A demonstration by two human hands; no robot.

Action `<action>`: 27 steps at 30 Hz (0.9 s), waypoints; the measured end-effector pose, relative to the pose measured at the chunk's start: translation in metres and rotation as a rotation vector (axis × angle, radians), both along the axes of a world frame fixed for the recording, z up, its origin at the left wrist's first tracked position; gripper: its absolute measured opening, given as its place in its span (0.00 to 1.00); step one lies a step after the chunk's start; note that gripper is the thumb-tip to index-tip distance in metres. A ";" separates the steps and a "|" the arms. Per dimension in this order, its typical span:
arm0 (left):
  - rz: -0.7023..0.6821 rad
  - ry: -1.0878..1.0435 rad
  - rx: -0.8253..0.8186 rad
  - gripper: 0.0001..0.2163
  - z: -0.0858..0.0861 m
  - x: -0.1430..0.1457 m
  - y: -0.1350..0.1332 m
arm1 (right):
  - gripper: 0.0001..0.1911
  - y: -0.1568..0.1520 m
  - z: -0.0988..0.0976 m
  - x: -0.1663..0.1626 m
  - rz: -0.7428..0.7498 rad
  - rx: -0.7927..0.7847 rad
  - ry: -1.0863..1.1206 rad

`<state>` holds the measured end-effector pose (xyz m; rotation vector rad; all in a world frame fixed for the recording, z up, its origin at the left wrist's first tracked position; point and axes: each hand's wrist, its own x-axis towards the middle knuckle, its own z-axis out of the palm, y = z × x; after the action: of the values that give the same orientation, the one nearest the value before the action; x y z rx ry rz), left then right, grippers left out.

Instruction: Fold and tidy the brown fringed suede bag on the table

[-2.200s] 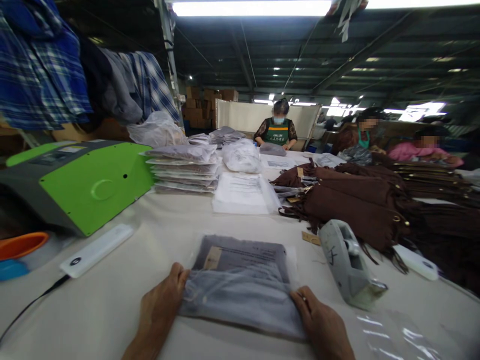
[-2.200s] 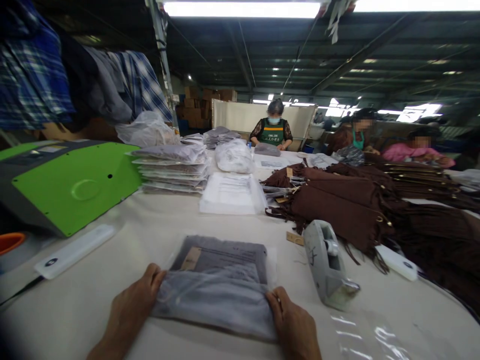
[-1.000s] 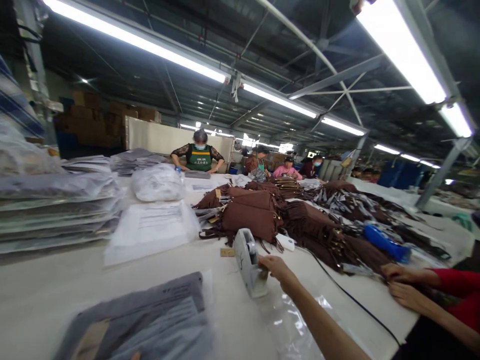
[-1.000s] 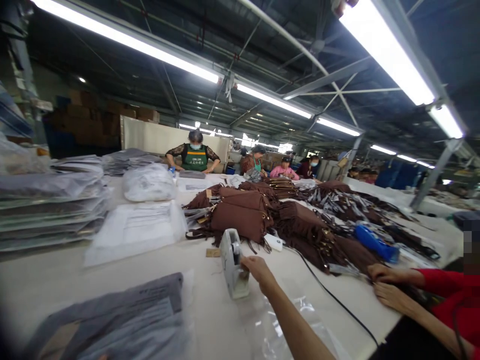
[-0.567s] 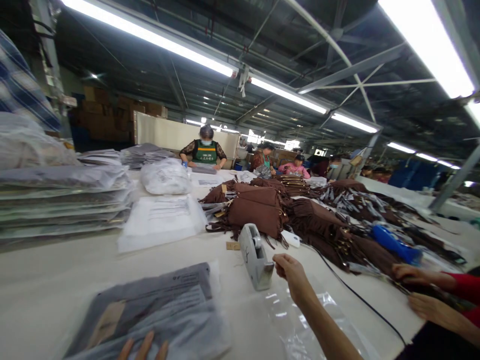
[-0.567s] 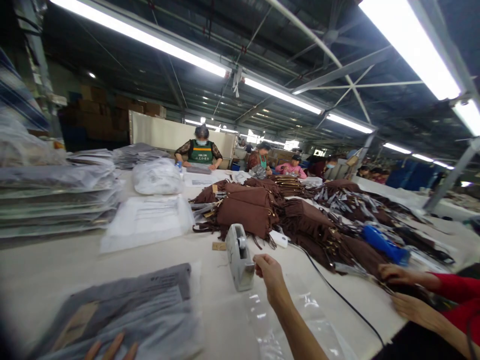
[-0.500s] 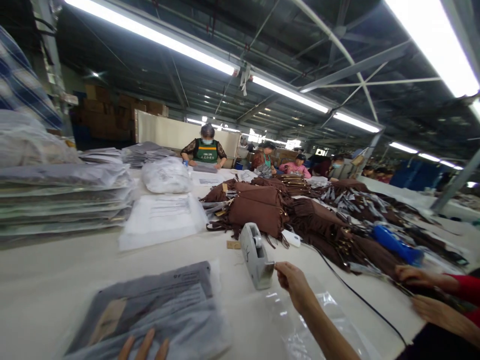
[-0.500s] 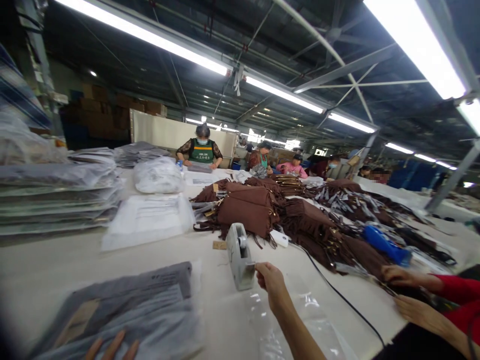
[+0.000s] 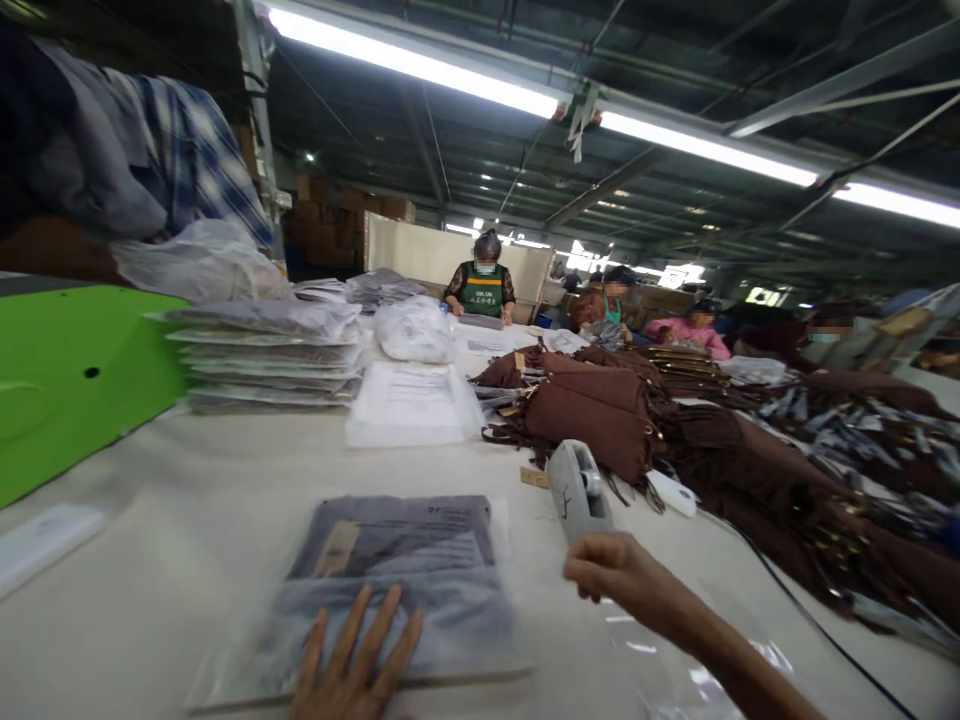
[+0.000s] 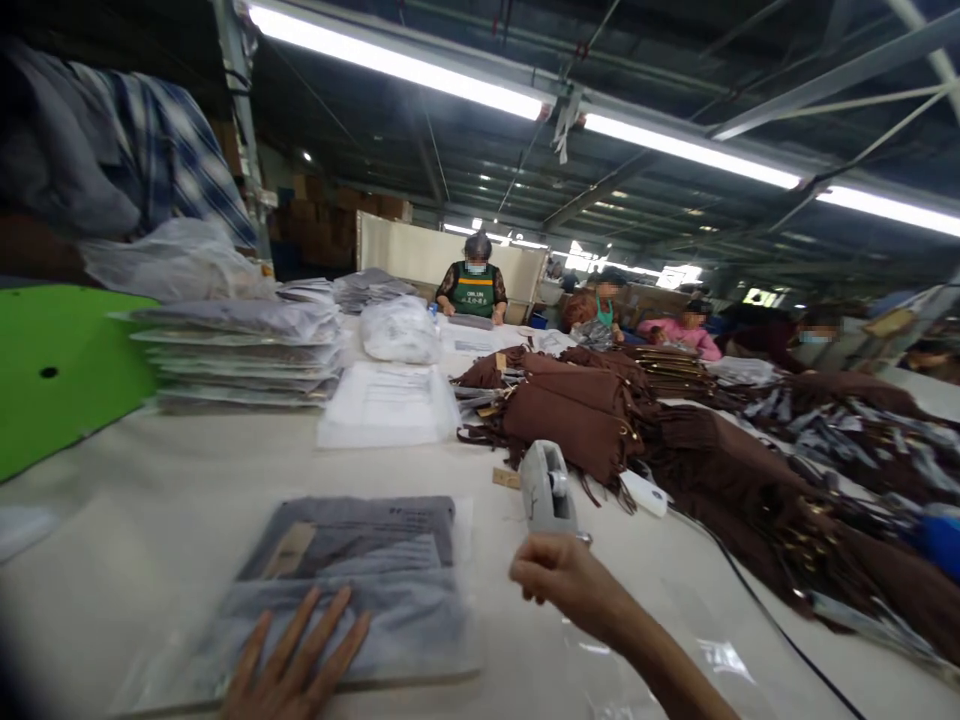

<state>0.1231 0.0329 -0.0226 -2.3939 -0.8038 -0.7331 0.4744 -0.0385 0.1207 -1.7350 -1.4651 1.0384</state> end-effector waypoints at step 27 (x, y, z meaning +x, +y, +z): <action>0.010 -0.034 0.082 0.22 -0.013 0.004 -0.002 | 0.25 0.156 0.006 -0.071 0.465 0.539 -1.184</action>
<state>0.1268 0.0306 -0.0352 -2.3087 -0.7839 -0.7889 0.4035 0.1178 0.1263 -1.6295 -2.6108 -0.3913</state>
